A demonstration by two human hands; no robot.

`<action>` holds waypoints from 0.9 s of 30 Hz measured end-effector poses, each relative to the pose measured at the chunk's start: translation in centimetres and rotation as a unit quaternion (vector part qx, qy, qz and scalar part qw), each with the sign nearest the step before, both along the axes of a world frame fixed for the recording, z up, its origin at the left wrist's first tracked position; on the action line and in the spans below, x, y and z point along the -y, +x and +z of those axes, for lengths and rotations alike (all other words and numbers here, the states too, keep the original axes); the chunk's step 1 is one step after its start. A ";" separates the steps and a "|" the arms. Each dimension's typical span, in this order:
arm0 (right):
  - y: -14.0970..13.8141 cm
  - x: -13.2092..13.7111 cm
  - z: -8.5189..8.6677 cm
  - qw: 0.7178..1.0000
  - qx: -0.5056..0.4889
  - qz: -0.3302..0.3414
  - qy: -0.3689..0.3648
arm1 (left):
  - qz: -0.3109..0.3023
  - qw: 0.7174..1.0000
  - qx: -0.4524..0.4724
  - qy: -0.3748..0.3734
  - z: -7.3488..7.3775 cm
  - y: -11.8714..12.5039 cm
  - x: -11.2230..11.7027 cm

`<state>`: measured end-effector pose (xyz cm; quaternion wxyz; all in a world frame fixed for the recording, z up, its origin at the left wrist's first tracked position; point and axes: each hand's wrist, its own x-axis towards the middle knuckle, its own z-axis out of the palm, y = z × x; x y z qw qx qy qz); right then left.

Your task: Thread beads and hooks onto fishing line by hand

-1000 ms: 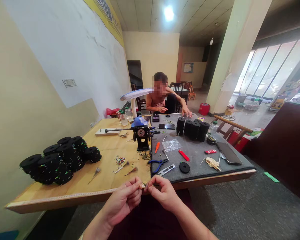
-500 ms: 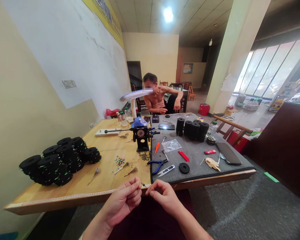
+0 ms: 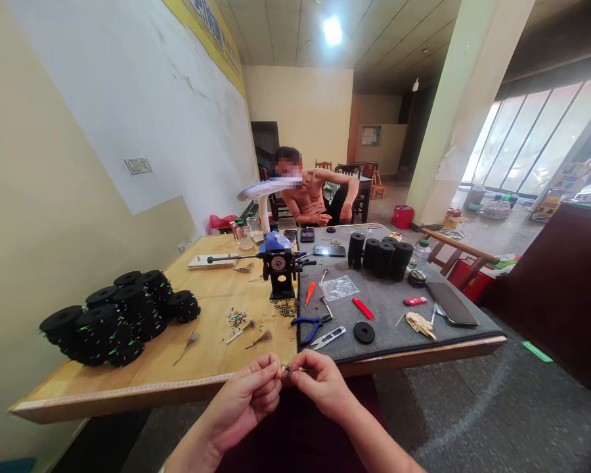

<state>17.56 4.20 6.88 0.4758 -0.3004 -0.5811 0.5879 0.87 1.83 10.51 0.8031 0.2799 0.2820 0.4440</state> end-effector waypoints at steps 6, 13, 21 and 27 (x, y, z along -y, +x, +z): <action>0.0 0.2 -0.3 0.999 -0.037 0.022 0.009 | 0.009 1.000 0.006 0.004 0.3 -0.1 0.0; 0.4 0.5 -0.8 1.000 -0.006 0.017 0.006 | 0.004 1.000 0.006 0.004 0.4 -0.2 0.1; 0.7 0.4 -1.1 1.000 0.003 0.017 -0.004 | 0.001 1.000 -0.001 0.010 0.1 -0.2 0.1; 0.7 0.1 -0.7 0.999 0.021 0.026 0.010 | -0.006 1.000 -0.007 0.013 -0.2 -0.2 -0.1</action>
